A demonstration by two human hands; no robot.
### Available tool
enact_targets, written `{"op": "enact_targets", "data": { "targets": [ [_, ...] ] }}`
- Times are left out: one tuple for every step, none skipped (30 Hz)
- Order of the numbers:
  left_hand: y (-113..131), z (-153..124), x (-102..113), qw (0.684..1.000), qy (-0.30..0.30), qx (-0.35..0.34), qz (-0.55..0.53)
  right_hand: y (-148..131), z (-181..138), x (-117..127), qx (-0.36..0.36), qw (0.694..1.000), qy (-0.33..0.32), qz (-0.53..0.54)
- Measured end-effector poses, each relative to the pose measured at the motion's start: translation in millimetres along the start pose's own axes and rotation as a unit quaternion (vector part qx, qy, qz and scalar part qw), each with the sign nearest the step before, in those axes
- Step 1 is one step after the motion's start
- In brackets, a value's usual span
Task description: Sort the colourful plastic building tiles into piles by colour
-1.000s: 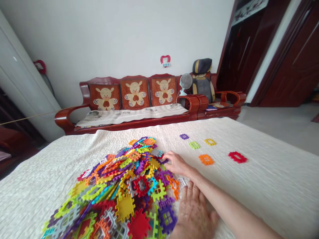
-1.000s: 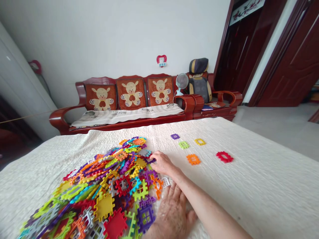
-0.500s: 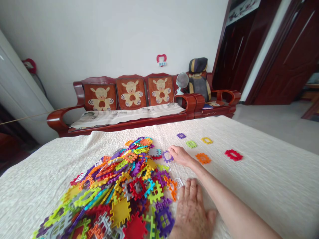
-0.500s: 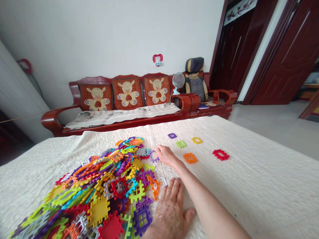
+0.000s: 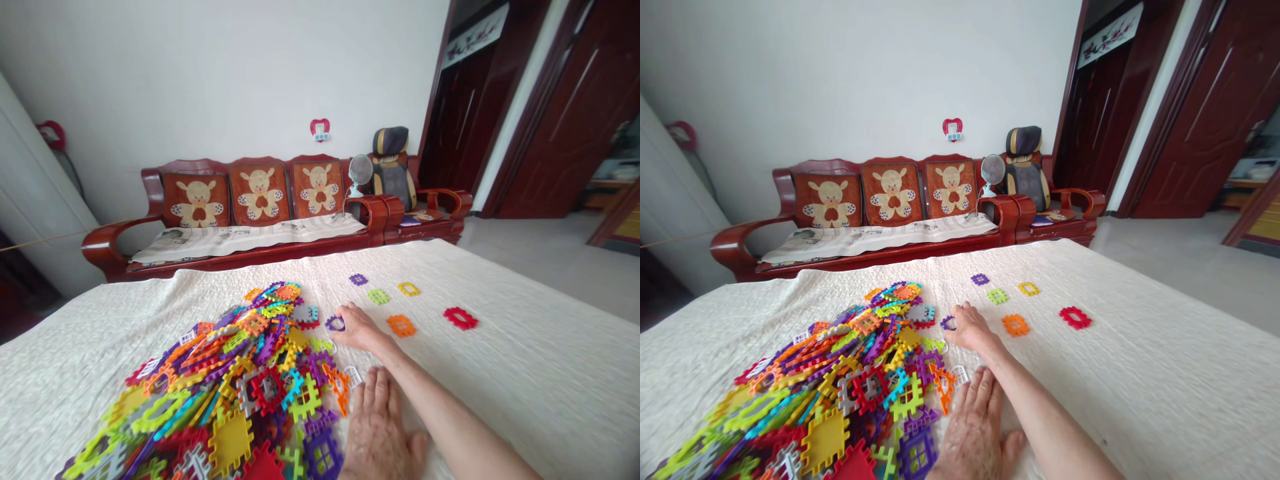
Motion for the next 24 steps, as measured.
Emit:
{"op": "enact_targets", "data": {
  "targets": [
    [0.1,0.0,0.1,1.0,-0.002,0.002,-0.005,-0.1,0.8,-0.5,0.004,1.0,-0.001,0.0],
    [0.5,0.0,0.3,1.0,-0.004,0.005,-0.008,1.6,3.4,-0.6,0.009,1.0,-0.001,0.005],
    [0.9,0.0,0.6,1.0,-0.007,0.009,-0.009,5.1,8.0,0.1,0.014,1.0,0.002,0.009],
    [1.5,0.0,1.0,1.0,-0.01,0.014,-0.008,10.5,14.4,2.2,0.017,1.0,0.012,0.01],
    [2.2,0.0,1.7,1.0,-0.013,0.019,-0.007,17.5,22.3,5.4,0.015,1.0,0.026,0.008],
    [3.1,-0.1,2.6,1.0,-0.016,0.023,-0.006,25.9,31.6,9.5,0.007,0.999,0.042,0.004],
    [3.9,-0.1,3.7,1.0,-0.019,0.025,-0.006,35.3,41.6,14.0,-0.005,0.998,0.058,0.0],
    [4.6,-0.2,4.7,0.999,-0.021,0.026,-0.006,45.2,52.1,18.4,-0.018,0.998,0.068,-0.001],
    [5.1,-0.1,5.6,0.999,-0.023,0.027,-0.006,55.3,62.5,22.0,-0.03,0.997,0.075,-0.001],
    [5.2,0.0,6.1,0.999,-0.025,0.027,-0.006,65.3,72.3,24.7,-0.042,0.996,0.079,-0.001],
    [5.0,0.3,6.3,0.999,-0.025,0.027,-0.007,74.9,81.4,26.0,-0.052,0.995,0.083,0.001],
    [4.5,0.8,6.1,0.999,-0.025,0.028,-0.007,83.8,89.4,26.0,-0.058,0.995,0.087,0.002],
    [3.7,1.4,5.6,0.999,-0.023,0.029,-0.007,91.7,96.3,24.4,-0.061,0.994,0.089,0.005],
    [2.9,2.1,4.9,0.999,-0.021,0.03,-0.006,98.6,102.1,21.7,-0.06,0.994,0.089,0.008],
    [2.0,2.8,4.2,0.999,-0.02,0.032,-0.005,104.3,107.0,18.2,-0.057,0.994,0.088,0.011],
    [1.3,3.4,3.4,0.999,-0.02,0.033,-0.004,108.9,111.0,14.2,-0.052,0.995,0.087,0.014],
    [0.9,3.8,2.9,0.999,-0.022,0.034,-0.005,112.4,114.4,10.2,-0.046,0.995,0.086,0.017],
    [0.8,4.0,2.8,0.999,-0.023,0.033,-0.01,115.0,117.1,6.6,-0.04,0.995,0.085,0.02],
    [1.0,3.9,2.9,0.999,-0.025,0.03,-0.017,116.9,119.4,3.5,-0.035,0.996,0.085,0.022],
    [1.3,3.7,3.2,0.999,-0.027,0.028,-0.024,118.2,121.3,1.0,-0.031,0.996,0.086,0.024],
    [1.6,3.3,3.6,0.999,-0.028,0.027,-0.032,119.1,122.9,-0.8,-0.028,0.996,0.086,0.025],
    [1.9,2.8,4.2,0.998,-0.027,0.027,-0.04,119.7,124.2,-2.1,-0.026,0.996,0.086,0.026],
    [2.2,2.2,4.7,0.998,-0.025,0.028,-0.047,120.1,125.1,-2.9,-0.024,0.996,0.086,0.027],
    [2.6,1.7,5.2,0.998,-0.024,0.029,-0.052,120.5,125.8,-3.4,-0.022,0.996,0.086,0.027]
  ]
}}
Point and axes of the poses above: each hand's wrist, its own z-axis towards the middle knuckle, its own x-axis out of the back of the hand, y = z × x, the point moved 2 cm from there along z, towards the middle knuckle, and after that the axes turned 12 degrees about -z, right-handed, at the moved point
